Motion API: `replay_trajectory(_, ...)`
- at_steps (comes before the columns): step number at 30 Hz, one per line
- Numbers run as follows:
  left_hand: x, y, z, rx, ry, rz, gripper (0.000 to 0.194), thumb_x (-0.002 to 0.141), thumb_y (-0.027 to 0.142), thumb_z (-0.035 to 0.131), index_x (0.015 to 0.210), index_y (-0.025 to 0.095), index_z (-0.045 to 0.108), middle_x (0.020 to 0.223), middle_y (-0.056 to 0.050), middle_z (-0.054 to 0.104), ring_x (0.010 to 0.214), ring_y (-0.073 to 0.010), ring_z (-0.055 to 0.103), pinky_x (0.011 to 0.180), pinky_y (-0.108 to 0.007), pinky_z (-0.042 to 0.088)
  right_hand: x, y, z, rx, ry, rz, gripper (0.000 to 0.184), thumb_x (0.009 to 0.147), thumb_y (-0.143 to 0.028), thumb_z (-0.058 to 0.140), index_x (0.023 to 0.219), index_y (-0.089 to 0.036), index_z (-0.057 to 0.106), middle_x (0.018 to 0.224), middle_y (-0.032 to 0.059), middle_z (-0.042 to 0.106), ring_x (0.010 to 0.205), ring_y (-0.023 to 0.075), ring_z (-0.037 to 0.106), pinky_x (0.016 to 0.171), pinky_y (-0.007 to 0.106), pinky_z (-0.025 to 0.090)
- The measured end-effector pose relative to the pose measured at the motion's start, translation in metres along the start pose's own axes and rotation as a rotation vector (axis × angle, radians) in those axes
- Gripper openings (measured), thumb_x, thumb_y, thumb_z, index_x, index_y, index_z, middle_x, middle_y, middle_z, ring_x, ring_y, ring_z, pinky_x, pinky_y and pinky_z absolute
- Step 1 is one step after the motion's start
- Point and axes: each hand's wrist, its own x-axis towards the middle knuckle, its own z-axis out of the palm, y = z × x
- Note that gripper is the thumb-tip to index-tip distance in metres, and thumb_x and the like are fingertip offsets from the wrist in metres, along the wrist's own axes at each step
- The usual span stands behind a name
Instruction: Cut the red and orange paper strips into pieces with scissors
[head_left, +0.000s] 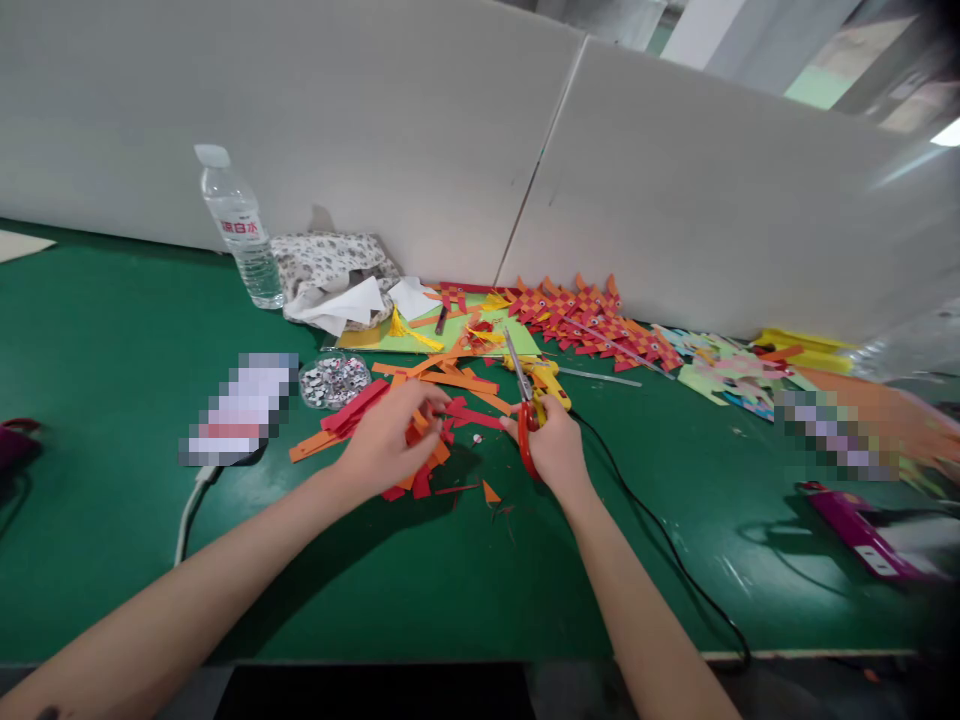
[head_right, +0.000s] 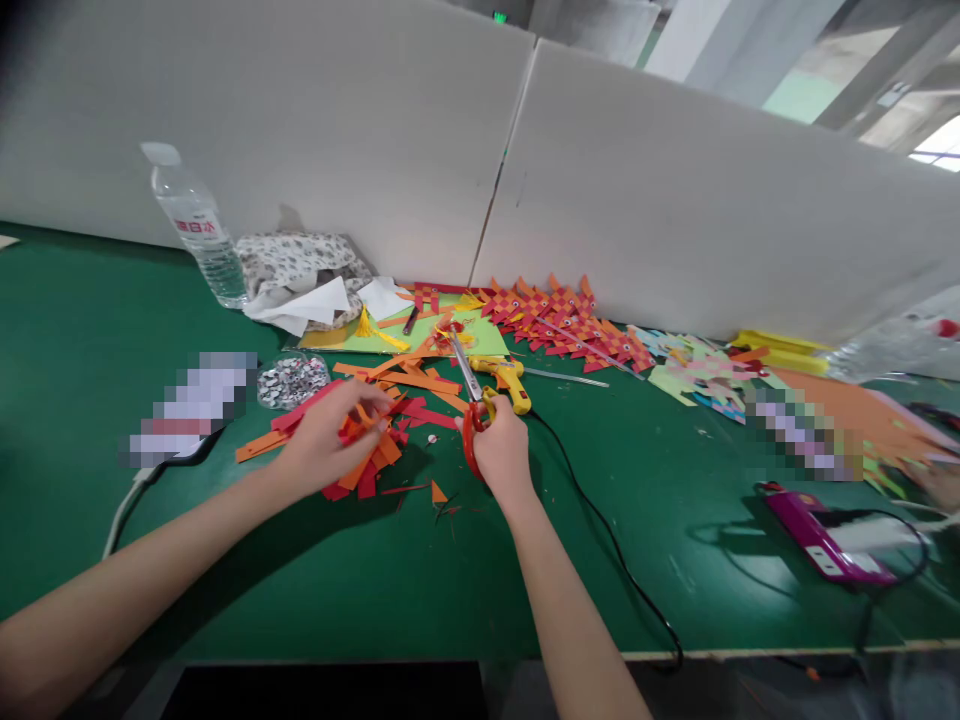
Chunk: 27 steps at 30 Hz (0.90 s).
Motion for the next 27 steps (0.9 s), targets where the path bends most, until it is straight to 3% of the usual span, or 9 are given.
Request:
replay_trajectory(4, -0.015, 0.014, 0.014, -0.064, -0.414, 0.187, 0.030, 0.079, 0.010, 0.044, 0.104, 0.024, 0.055, 0.091, -0.005, 0.063, 0.082, -0.0174, 0.060, 0.072, -0.028, 0.046, 0.013, -0.006, 0.008, -0.160, -0.103, -0.084, 0.021, 0.065, -0.030, 0.067, 0.077, -0.023, 0.052, 0.071, 0.0041, 0.065, 0.062, 0.0205, 0.060, 0.053, 0.027, 0.038)
replay_trajectory(7, -0.020, 0.019, 0.020, -0.043, -0.523, 0.261, 0.029, 0.081, 0.012, 0.043, 0.104, 0.022, 0.058, 0.094, -0.006, 0.065, 0.085, -0.0181, 0.060, 0.072, -0.027, 0.045, 0.018, -0.008, 0.011, -0.254, -0.198, -0.066, 0.020, 0.065, -0.029, 0.067, 0.073, -0.024, 0.049, 0.071, 0.0036, 0.064, 0.064, 0.0216, 0.060, 0.052, 0.027, 0.037)
replay_trajectory(10, -0.019, 0.018, 0.022, -0.074, -0.491, 0.180, 0.027, 0.081, 0.014, 0.045, 0.102, 0.021, 0.060, 0.091, -0.006, 0.066, 0.083, -0.0179, 0.061, 0.072, -0.027, 0.046, 0.018, -0.007, 0.011, -0.217, -0.218, -0.054, 0.020, 0.066, -0.030, 0.065, 0.072, -0.024, 0.047, 0.069, 0.0026, 0.063, 0.065, 0.0224, 0.060, 0.055, 0.029, 0.039)
replay_trajectory(13, -0.016, 0.016, 0.023, -0.244, -0.447, -0.047, 0.025, 0.083, 0.019, 0.048, 0.104, 0.021, 0.061, 0.097, -0.007, 0.067, 0.085, -0.0174, 0.063, 0.072, -0.027, 0.049, 0.016, -0.004, 0.008, -0.074, -0.176, -0.055, 0.021, 0.065, -0.031, 0.065, 0.071, -0.023, 0.047, 0.069, 0.0018, 0.063, 0.066, 0.0212, 0.060, 0.062, 0.031, 0.043)
replay_trajectory(16, -0.011, 0.016, 0.025, -0.540, -0.391, -0.325, 0.028, 0.084, 0.028, 0.052, 0.111, 0.020, 0.060, 0.110, -0.008, 0.066, 0.098, -0.0184, 0.063, 0.077, -0.027, 0.050, 0.010, -0.004, 0.001, 0.263, -0.193, -0.046, 0.029, 0.060, -0.033, 0.071, 0.069, -0.022, 0.046, 0.070, 0.0002, 0.063, 0.064, 0.0172, 0.059, 0.067, 0.033, 0.046)
replay_trajectory(20, -0.002, 0.017, 0.023, -0.855, -0.303, -0.611, 0.035, 0.085, 0.033, 0.055, 0.117, 0.021, 0.056, 0.123, -0.009, 0.060, 0.105, -0.0184, 0.061, 0.081, -0.028, 0.050, -0.003, -0.011, -0.006, 0.708, -0.336, -0.022, 0.041, 0.054, -0.028, 0.078, 0.067, -0.022, 0.039, 0.072, -0.0023, 0.060, 0.060, 0.0126, 0.057, 0.062, 0.030, 0.048)
replay_trajectory(23, 0.003, 0.016, 0.020, -0.959, -0.216, -0.712, 0.035, 0.085, 0.030, 0.057, 0.119, 0.020, 0.056, 0.123, -0.009, 0.060, 0.103, -0.0169, 0.062, 0.083, -0.026, 0.049, -0.013, -0.014, -0.006, 0.847, -0.459, 0.000, 0.042, 0.057, -0.024, 0.078, 0.068, -0.022, 0.038, 0.073, -0.0034, 0.060, 0.062, 0.0114, 0.058, 0.062, 0.028, 0.049)
replay_trajectory(27, 0.004, 0.018, 0.019, -1.017, -0.175, -0.763, 0.038, 0.081, 0.024, 0.062, 0.118, 0.020, 0.056, 0.119, -0.009, 0.061, 0.101, -0.0177, 0.062, 0.082, -0.027, 0.050, -0.021, -0.015, -0.003, 0.855, -0.605, -0.010, 0.042, 0.057, -0.022, 0.080, 0.067, -0.021, 0.039, 0.072, -0.0038, 0.060, 0.061, 0.0109, 0.058, 0.061, 0.028, 0.049)
